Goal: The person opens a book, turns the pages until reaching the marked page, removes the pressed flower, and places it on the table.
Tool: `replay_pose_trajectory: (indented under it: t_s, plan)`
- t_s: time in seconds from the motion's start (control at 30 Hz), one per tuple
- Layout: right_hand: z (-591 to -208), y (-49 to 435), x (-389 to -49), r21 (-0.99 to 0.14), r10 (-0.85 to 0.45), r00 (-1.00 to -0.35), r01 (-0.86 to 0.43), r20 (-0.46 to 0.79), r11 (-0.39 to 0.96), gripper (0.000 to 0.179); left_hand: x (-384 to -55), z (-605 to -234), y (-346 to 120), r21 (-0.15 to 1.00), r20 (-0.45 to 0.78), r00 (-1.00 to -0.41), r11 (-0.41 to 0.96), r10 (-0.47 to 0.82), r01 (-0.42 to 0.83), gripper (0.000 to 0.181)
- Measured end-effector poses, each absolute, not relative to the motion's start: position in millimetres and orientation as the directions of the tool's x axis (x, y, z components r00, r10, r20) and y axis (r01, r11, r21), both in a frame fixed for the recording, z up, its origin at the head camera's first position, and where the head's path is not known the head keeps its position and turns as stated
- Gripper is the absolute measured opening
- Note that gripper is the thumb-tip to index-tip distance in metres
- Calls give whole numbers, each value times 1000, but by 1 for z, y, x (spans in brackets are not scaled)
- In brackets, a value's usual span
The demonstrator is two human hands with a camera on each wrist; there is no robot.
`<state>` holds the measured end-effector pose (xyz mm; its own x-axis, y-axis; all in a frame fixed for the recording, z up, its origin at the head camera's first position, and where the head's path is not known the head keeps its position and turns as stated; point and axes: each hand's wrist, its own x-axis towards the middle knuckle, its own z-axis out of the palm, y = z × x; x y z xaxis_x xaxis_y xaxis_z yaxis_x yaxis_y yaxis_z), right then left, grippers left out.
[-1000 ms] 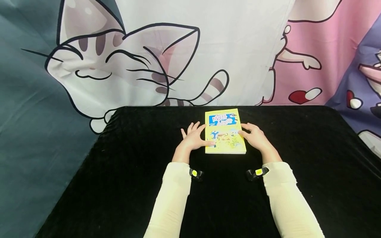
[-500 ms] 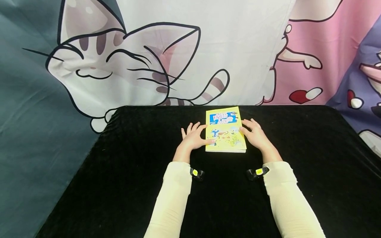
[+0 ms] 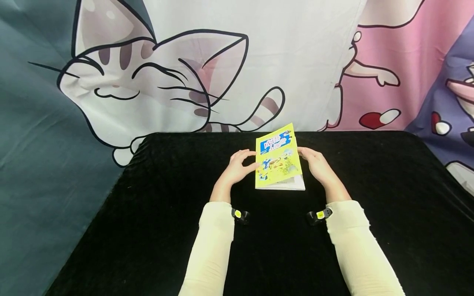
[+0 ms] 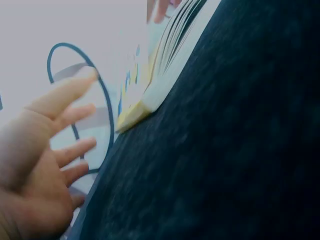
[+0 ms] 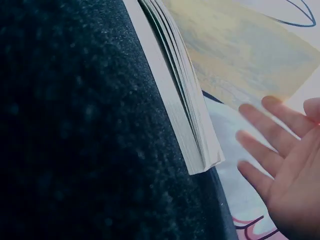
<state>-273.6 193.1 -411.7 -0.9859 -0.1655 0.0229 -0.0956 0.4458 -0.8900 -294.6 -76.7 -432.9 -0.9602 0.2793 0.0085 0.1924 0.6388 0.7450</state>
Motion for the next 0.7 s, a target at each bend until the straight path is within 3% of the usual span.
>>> replay_pose_trajectory:
  t_s: [0.33, 0.7]
  plan:
    - [-403, 156, -265, -874, -391, -920, -185, -7, 450, 47, -299, -428, -102, 888, 111, -983, 429, 144, 163, 37]
    - [-408, 130, -258, -787, -627, -776, -432, 74, 441, 55, -296, -417, -130, 957, 163, -987, 242, 12, 161, 36]
